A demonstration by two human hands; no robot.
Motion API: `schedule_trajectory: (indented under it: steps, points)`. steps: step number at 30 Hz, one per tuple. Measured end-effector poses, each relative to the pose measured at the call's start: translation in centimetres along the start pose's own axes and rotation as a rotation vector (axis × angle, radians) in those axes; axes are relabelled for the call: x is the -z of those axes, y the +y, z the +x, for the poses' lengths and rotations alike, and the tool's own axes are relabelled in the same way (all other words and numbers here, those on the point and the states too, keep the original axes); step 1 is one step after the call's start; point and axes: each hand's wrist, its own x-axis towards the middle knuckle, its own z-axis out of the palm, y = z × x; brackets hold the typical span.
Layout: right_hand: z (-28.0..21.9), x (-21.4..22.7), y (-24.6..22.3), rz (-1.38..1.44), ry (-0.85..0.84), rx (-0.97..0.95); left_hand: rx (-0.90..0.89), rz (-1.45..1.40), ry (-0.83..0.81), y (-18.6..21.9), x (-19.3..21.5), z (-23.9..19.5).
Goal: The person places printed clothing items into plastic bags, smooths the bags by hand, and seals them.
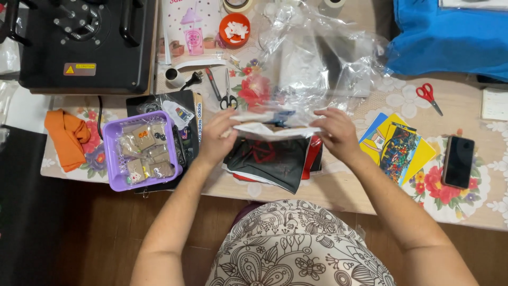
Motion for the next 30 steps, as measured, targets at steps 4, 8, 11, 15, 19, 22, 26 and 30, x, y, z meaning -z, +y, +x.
schedule_trajectory:
  steps: [4,8,11,15,19,22,26,30]
  points:
    - [7.5,5.3,-2.5,0.076,0.160,0.014,-0.101,-0.048,0.013,5.3,4.5,7.3]
    - [12.9,9.7,-7.5,-0.037,0.169,0.049,-0.355,0.356,-0.064,8.1,8.7,11.8]
    - [14.7,12.3,-9.7,-0.276,0.092,0.103,-0.412,0.571,-0.148,11.3,10.4,13.1]
    - [14.7,14.8,-9.5,-0.587,0.084,0.068,-0.606,0.746,-0.258,14.7,9.1,13.8]
    - [15.9,13.9,-12.9,-0.556,0.014,0.106,-0.504,0.994,-0.202,13.7,9.6,14.2]
    - [16.0,13.9,-12.1,-0.577,-0.006,0.109,-0.484,0.951,-0.122,13.5,10.3,14.7]
    - [16.3,14.1,-10.9,-0.687,0.114,0.074,-0.551,0.973,-0.195,12.9,10.0,14.9]
    - [16.1,15.1,-10.9,-0.694,0.084,-0.013,-0.464,0.830,-0.356,12.5,10.7,15.1]
